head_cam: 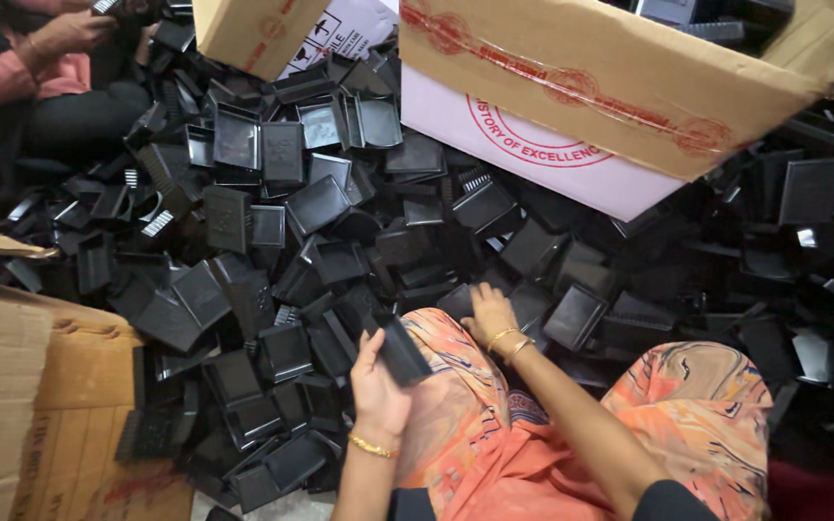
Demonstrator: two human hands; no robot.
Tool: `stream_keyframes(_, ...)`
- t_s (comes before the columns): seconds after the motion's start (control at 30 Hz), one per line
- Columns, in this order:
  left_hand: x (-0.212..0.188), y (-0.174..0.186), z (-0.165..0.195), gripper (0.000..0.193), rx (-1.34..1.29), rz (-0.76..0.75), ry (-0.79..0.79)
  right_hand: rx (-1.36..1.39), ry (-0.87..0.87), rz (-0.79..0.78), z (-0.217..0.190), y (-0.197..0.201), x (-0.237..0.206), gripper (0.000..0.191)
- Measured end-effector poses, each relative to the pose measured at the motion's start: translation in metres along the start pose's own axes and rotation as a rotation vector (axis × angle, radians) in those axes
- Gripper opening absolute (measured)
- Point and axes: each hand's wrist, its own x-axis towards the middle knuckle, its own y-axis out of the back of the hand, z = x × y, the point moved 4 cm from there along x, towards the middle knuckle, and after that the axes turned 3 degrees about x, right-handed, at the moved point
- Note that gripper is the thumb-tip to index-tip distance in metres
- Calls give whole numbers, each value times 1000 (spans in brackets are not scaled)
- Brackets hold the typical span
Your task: The person sits on the floor and repeatedly picks up two black plastic components, snaps them together, and places the assembled unit into a nearby cardboard box. The process is repeated continuously with parts from a large pile on the floor.
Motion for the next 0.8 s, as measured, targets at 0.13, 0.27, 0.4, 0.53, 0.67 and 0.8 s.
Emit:
stream_keyframes(0.13, -8, -4, 4, 26, 77, 22, 50, 4, -163, -138, -3, -1, -5, 58)
stream_keyframes(0.27, -8, -5, 2, 46, 237, 39, -103, 88, 0, 104, -9, 11, -25, 41)
stream_keyframes(0.4, -10, -15, -13, 62, 889, -48, -486, 1069, 95, 31, -15, 14, -60, 40)
stream_keyframes(0.53, -15, -32, -45, 62, 1121, -196, -564, 1599, 29, -65, -34, 29, -101, 54)
stream_keyframes(0.67, -29, -42, -59, 61, 928, -298, -475, 1656, -96, 19, -45, 56, -117, 67)
stream_keyframes(0.8, -38, -45, -57, 63, 891, -327, -388, 1369, 286, 119, -59, 88, -119, 60)
